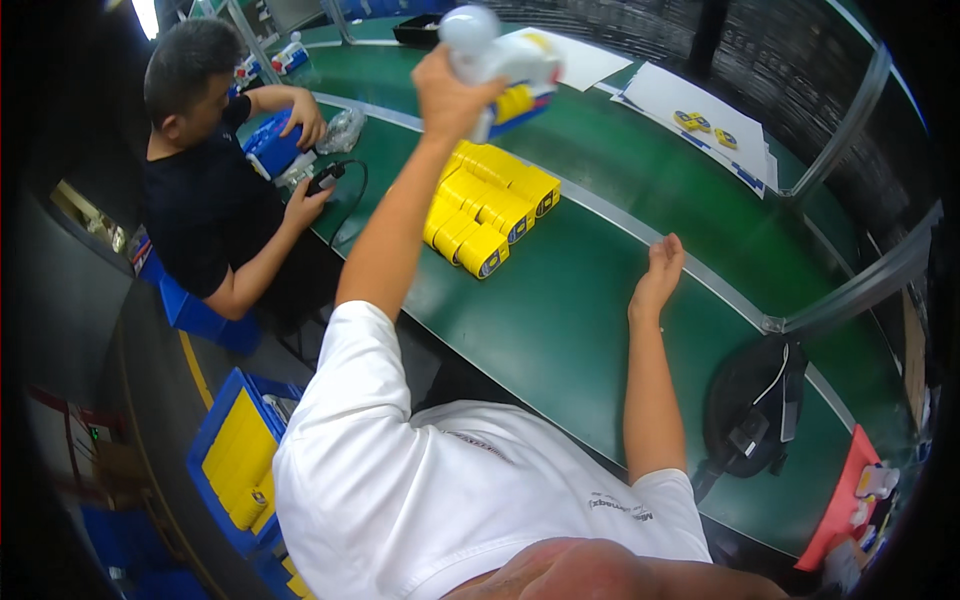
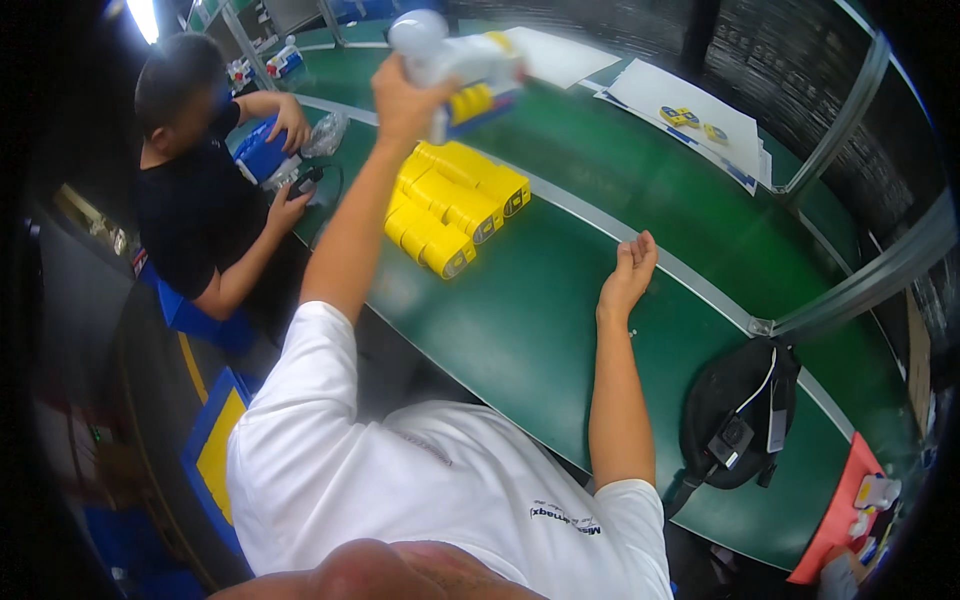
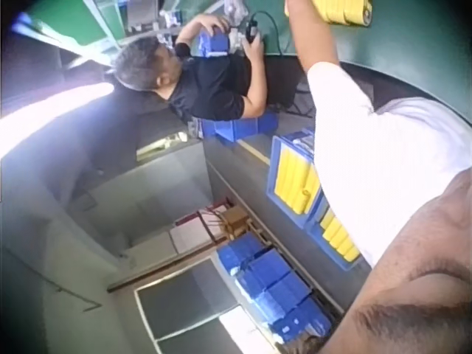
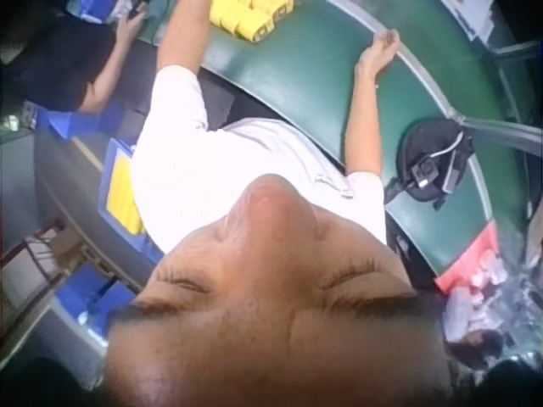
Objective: The person assembles toy devices by fitting yellow plastic components onto toy bodies and placing the assembled toys onto the conveyor belt.
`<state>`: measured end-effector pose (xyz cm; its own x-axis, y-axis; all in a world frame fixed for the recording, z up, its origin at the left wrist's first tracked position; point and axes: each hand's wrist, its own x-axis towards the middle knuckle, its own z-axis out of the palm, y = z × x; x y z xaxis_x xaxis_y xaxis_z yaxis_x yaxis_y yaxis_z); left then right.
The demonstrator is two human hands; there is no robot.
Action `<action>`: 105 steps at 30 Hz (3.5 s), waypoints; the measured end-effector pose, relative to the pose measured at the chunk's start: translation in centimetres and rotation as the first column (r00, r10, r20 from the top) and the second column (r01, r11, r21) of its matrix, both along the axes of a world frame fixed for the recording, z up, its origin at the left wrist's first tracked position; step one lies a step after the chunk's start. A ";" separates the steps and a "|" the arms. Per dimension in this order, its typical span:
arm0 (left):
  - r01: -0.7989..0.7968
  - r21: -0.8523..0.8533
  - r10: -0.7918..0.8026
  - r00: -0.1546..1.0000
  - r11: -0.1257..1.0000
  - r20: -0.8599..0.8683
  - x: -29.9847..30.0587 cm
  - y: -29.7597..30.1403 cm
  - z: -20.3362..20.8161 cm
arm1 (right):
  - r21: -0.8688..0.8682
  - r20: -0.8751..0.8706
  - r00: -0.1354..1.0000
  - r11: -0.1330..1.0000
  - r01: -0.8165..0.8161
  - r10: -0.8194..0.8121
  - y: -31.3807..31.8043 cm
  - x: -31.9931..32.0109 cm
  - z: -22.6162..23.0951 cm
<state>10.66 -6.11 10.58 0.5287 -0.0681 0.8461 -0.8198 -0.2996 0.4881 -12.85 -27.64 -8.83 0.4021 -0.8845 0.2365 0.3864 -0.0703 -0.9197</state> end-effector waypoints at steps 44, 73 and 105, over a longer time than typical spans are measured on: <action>-0.260 0.518 0.149 0.958 0.815 0.245 -16.6 8.4 -15.0 | -0.492 -0.396 0.918 0.845 -0.209 -0.003 1.9 0.7 -0.3; 0.184 0.392 0.025 0.882 0.901 -0.470 -20.1 7.7 -17.9 | -0.850 -0.520 0.854 -0.101 -0.517 0.016 5.6 4.1 6.2; 0.188 0.540 0.065 0.907 0.820 -0.416 -19.8 5.3 -16.0 | -0.803 -0.595 0.803 -0.013 -0.596 -0.040 2.3 7.7 4.7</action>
